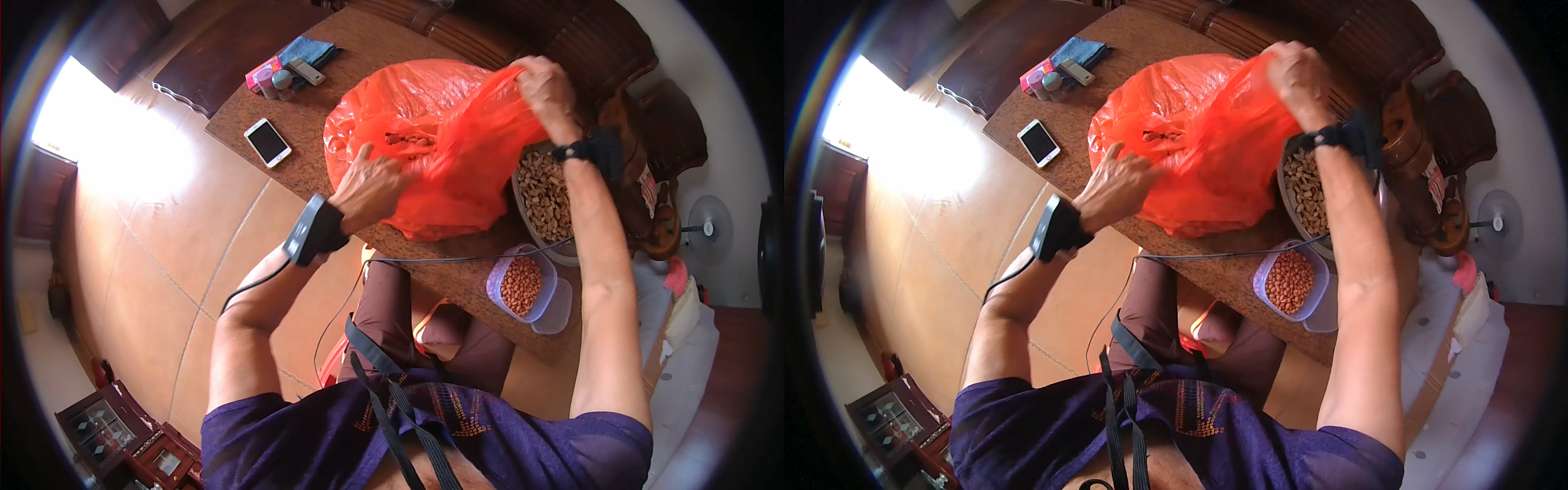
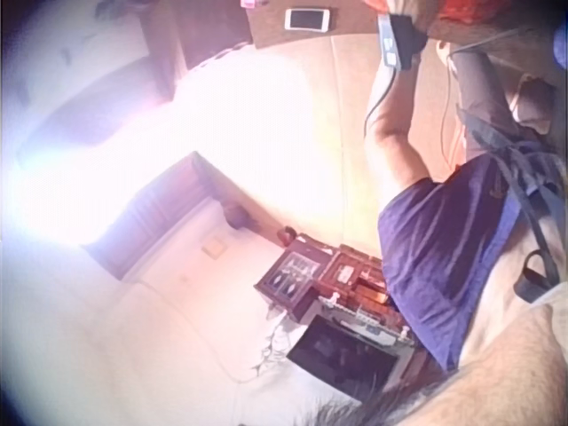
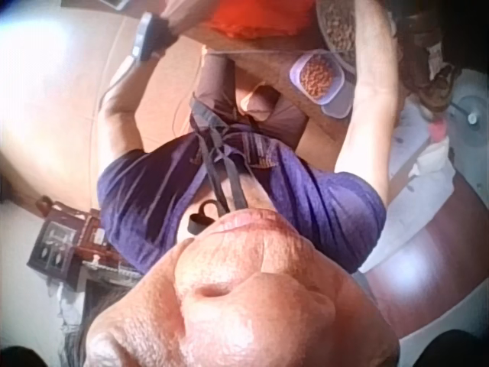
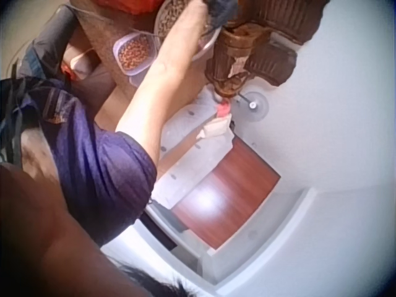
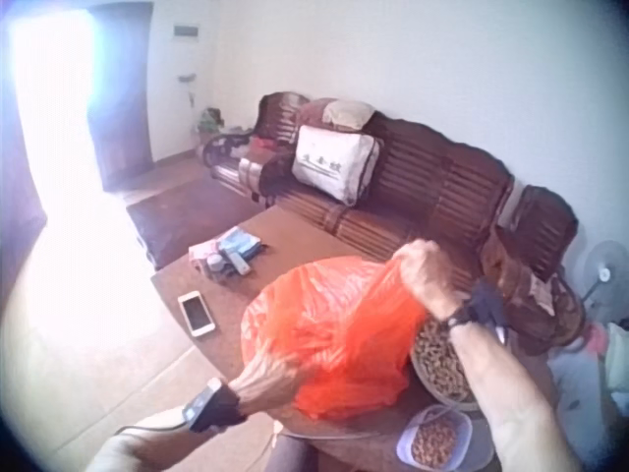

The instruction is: Peeling peanuts and sorting them into a plastic container.

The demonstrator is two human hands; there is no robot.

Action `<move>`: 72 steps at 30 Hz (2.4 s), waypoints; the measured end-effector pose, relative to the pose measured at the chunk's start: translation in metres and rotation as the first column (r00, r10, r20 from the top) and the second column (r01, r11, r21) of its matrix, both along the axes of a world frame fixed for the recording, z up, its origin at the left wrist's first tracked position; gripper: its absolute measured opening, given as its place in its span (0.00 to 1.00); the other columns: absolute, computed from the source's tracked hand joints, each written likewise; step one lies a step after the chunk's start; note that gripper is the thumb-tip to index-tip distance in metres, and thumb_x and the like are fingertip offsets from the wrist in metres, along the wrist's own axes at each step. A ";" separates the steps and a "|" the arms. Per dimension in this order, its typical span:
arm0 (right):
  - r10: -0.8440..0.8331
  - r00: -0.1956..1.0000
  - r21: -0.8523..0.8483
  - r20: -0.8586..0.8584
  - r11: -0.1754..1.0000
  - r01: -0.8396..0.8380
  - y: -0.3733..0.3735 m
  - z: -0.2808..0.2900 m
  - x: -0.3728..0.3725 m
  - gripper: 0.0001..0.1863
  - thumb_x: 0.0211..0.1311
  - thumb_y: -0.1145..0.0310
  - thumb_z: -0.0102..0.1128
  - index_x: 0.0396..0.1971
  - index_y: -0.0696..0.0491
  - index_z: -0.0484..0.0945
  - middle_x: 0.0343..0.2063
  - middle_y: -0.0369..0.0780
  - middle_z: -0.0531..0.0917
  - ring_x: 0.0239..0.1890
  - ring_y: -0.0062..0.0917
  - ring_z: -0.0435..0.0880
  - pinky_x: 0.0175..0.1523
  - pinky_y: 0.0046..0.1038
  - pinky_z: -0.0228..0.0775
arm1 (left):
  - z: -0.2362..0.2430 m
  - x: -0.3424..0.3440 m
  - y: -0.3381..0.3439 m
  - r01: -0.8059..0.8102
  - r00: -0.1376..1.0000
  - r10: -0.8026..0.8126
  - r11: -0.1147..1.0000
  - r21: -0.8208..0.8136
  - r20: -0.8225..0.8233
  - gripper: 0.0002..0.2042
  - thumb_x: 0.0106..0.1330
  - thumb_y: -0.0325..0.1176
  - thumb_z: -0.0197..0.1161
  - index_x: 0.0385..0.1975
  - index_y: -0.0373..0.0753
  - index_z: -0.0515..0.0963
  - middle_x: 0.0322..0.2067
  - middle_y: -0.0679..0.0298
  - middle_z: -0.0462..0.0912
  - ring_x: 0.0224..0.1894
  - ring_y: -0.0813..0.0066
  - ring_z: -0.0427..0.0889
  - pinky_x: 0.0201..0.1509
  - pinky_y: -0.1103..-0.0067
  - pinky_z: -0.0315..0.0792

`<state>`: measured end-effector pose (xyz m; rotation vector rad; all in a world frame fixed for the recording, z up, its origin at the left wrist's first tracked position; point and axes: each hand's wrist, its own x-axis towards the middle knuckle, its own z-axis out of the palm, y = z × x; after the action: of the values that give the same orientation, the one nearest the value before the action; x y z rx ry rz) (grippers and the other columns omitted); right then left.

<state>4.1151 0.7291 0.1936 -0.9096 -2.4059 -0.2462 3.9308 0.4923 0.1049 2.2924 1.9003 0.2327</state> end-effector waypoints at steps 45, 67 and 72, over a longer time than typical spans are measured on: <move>0.345 0.889 -0.894 -0.302 0.220 -0.390 -0.124 -0.083 -0.006 0.18 0.53 0.65 0.57 0.41 0.60 0.74 0.36 0.48 0.79 0.42 0.34 0.78 0.46 0.27 0.69 | -0.090 -0.134 0.203 -0.517 0.843 0.411 0.797 0.312 0.347 0.26 0.49 0.46 0.56 0.49 0.42 0.71 0.49 0.53 0.71 0.55 0.53 0.64 0.58 0.65 0.60; -0.136 0.967 -0.739 -0.215 0.670 -0.070 0.169 -0.207 0.018 0.33 0.53 0.44 0.50 0.52 0.53 0.69 0.52 0.42 0.72 0.54 0.38 0.68 0.55 0.34 0.59 | -0.138 -0.159 0.173 -0.182 0.155 0.206 0.967 -0.177 0.966 0.27 0.59 0.45 0.57 0.54 0.36 0.64 0.52 0.55 0.70 0.58 0.65 0.65 0.61 0.72 0.58; -0.696 0.439 -0.819 -0.568 0.424 -0.386 0.138 -0.140 0.058 0.27 0.53 0.50 0.52 0.49 0.53 0.70 0.42 0.41 0.79 0.26 0.25 0.79 0.29 0.24 0.68 | -0.087 -0.204 0.143 -0.193 -0.576 0.081 0.953 -0.232 0.813 0.20 0.65 0.41 0.47 0.52 0.37 0.66 0.53 0.53 0.69 0.55 0.59 0.67 0.57 0.64 0.63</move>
<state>4.1730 0.8670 0.0538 -1.2840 -1.1422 1.3564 3.7266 0.6356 0.0174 0.4516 0.7922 1.7419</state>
